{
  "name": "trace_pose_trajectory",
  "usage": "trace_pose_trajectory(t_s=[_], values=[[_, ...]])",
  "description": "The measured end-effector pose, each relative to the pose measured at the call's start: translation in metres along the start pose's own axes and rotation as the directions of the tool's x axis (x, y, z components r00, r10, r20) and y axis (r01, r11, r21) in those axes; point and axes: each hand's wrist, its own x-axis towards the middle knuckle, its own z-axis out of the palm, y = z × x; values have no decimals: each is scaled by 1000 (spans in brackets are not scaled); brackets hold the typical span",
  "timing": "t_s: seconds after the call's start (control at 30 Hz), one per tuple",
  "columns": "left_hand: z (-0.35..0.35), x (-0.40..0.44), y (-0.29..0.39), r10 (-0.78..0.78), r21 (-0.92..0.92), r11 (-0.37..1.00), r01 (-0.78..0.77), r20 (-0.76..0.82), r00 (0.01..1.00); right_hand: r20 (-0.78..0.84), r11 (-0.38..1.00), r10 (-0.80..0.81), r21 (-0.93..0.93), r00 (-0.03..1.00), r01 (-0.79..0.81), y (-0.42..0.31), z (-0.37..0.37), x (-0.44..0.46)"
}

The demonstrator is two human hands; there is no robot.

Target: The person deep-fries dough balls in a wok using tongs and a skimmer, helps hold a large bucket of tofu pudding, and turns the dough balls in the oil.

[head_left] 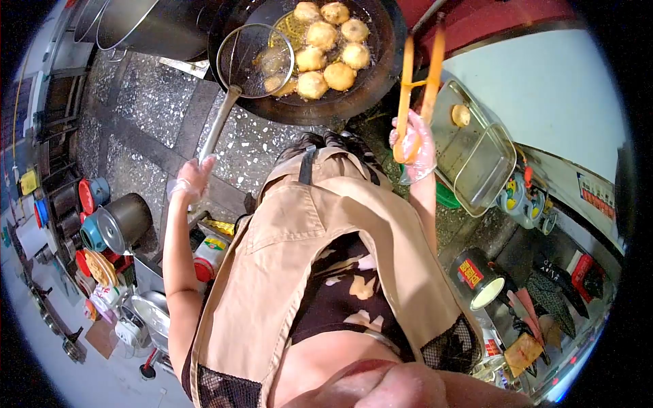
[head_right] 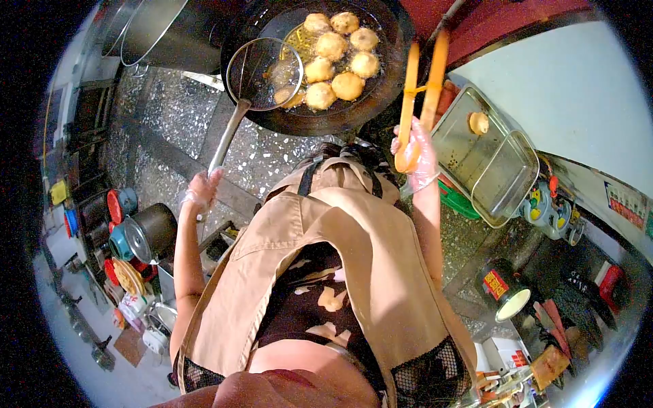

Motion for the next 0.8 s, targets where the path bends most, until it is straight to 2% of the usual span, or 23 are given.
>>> trace_pose_trajectory(t_s=[0.07, 0.17, 0.27, 0.43, 0.67, 0.73, 0.8], values=[[3, 6, -7, 33, 37, 999, -32, -21, 999, 20, 996, 39, -78, 999, -37, 7, 1, 3], [-2, -2, 2, -22, -4, 1000, 22, 10, 1000, 33, 994, 35, -107, 999, -32, 13, 3, 4], [-3, -4, 3, -37, -48, 998, 39, 40, 999, 115, 985, 60, -170, 992, -40, 15, -3, 10], [-1, -3, 1, -34, -68, 997, 36, 35, 999, 18, 978, 79, -195, 997, -74, 15, 2, 15], [-2, -9, 11, -39, -31, 999, 40, 8, 999, 28, 977, 89, -199, 996, -82, 20, 1, 19], [-5, -14, 17, -66, -115, 991, 73, 58, 996, 61, 976, 99, -202, 993, -85, 20, 3, 20], [-3, -13, 16, -72, -87, 993, 76, 41, 997, 24, 976, 107, -195, 994, -101, 18, 12, 17]])
